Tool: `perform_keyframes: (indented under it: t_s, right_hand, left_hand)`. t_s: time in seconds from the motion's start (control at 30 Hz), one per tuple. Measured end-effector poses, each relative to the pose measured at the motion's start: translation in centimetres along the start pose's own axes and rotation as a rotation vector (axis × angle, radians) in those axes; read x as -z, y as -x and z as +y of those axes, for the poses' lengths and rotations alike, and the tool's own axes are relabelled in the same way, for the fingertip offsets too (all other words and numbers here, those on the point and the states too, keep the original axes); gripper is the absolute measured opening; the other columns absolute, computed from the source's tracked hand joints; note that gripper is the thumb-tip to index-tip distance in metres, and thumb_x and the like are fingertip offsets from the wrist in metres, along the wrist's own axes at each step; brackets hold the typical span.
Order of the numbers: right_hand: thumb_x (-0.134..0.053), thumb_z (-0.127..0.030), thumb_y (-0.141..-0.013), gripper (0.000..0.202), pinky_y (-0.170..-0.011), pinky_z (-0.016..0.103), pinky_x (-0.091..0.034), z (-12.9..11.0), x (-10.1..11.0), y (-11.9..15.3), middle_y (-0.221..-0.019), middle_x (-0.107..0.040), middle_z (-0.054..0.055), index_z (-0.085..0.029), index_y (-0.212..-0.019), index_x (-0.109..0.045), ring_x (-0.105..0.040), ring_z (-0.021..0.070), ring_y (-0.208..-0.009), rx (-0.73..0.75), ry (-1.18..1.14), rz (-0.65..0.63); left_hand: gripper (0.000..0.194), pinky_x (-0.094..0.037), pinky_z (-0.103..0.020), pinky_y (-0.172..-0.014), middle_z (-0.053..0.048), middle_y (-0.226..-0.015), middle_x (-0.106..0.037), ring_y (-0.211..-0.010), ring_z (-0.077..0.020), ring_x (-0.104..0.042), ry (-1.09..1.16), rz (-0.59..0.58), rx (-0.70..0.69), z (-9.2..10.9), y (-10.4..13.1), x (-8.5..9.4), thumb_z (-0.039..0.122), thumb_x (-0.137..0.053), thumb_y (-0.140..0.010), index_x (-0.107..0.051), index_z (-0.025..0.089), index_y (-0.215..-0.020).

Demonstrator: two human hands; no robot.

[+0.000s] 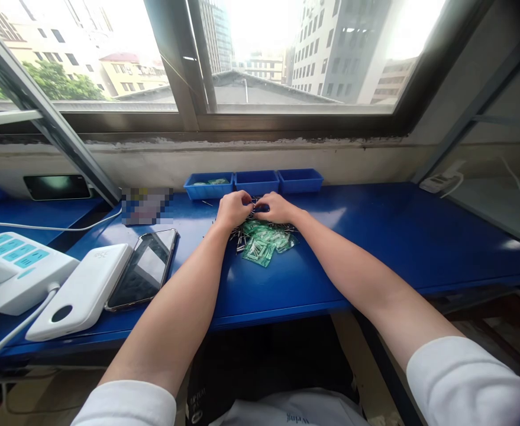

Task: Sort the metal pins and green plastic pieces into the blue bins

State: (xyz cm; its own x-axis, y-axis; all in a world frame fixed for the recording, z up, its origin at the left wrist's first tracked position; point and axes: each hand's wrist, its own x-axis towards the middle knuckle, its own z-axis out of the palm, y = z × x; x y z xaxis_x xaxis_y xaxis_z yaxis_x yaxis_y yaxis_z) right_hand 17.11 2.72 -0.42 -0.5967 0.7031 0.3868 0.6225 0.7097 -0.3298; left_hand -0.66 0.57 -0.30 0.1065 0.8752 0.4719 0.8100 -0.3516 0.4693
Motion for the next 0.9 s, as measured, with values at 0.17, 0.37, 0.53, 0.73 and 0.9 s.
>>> perform_keyframes:
  t_s: [0.17, 0.37, 0.53, 0.73, 0.9]
  right_hand:
    - [-0.067, -0.029, -0.076, 0.016, -0.070, 0.026, -0.041, 0.1, -0.6, -0.2, -0.080, -0.068, 0.005, -0.016, -0.082, -0.075, -0.058, 0.0158, -0.073, -0.027, -0.074, -0.064]
    - [-0.072, -0.022, -0.069, 0.008, -0.065, 0.025, -0.041, -0.2, -0.2, -0.2, -0.073, -0.070, 0.003, -0.016, -0.075, -0.074, -0.059, 0.0144, -0.068, -0.109, -0.217, -0.062]
    - [-0.072, -0.029, -0.068, 0.015, -0.067, 0.025, -0.045, 0.0, 0.0, -0.2, -0.074, -0.070, 0.001, -0.016, -0.075, -0.072, -0.062, 0.0146, -0.070, -0.151, -0.452, 0.069]
    - [-0.075, -0.041, -0.063, 0.028, -0.062, 0.026, -0.046, 0.0, 0.4, -0.5, -0.065, -0.065, 0.001, -0.015, -0.070, -0.068, -0.057, 0.0130, -0.062, -0.231, -0.674, 0.249]
    - [-0.078, -0.043, -0.058, 0.033, -0.060, 0.028, -0.049, -0.2, 0.7, -0.7, -0.065, -0.066, 0.002, -0.016, -0.071, -0.065, -0.058, 0.0131, -0.058, -0.299, -0.811, 0.361]
  left_hand:
    - [0.020, -0.049, -0.030, -0.077, -0.006, -0.088, -0.074, -0.084, -0.0235, -0.066, -0.004, -0.018, 0.005, 0.0, 0.0, -0.1, 0.029, -0.061, -0.071, -0.072, 0.021, -0.085]
    - [0.018, -0.049, -0.030, -0.076, -0.005, -0.086, -0.074, -0.084, -0.0235, -0.066, 0.007, -0.037, -0.012, -0.1, 0.1, -0.2, 0.030, -0.060, -0.072, -0.072, 0.021, -0.083]
    - [0.019, -0.049, -0.029, -0.077, -0.005, -0.086, -0.074, -0.083, -0.0223, -0.066, 0.067, -0.029, -0.015, 0.5, 0.2, -0.1, 0.029, -0.057, -0.076, -0.072, 0.020, -0.083]
    - [0.022, -0.049, -0.028, -0.077, -0.005, -0.089, -0.074, -0.081, -0.0194, -0.065, 0.162, 0.000, -0.014, 1.1, 0.3, 0.1, 0.029, -0.054, -0.081, -0.070, 0.018, -0.090]
    - [0.023, -0.048, -0.027, -0.074, -0.005, -0.086, -0.073, -0.078, -0.0186, -0.064, 0.237, -0.064, -0.078, 1.3, 0.5, 0.3, 0.034, -0.062, -0.077, -0.070, 0.017, -0.090]
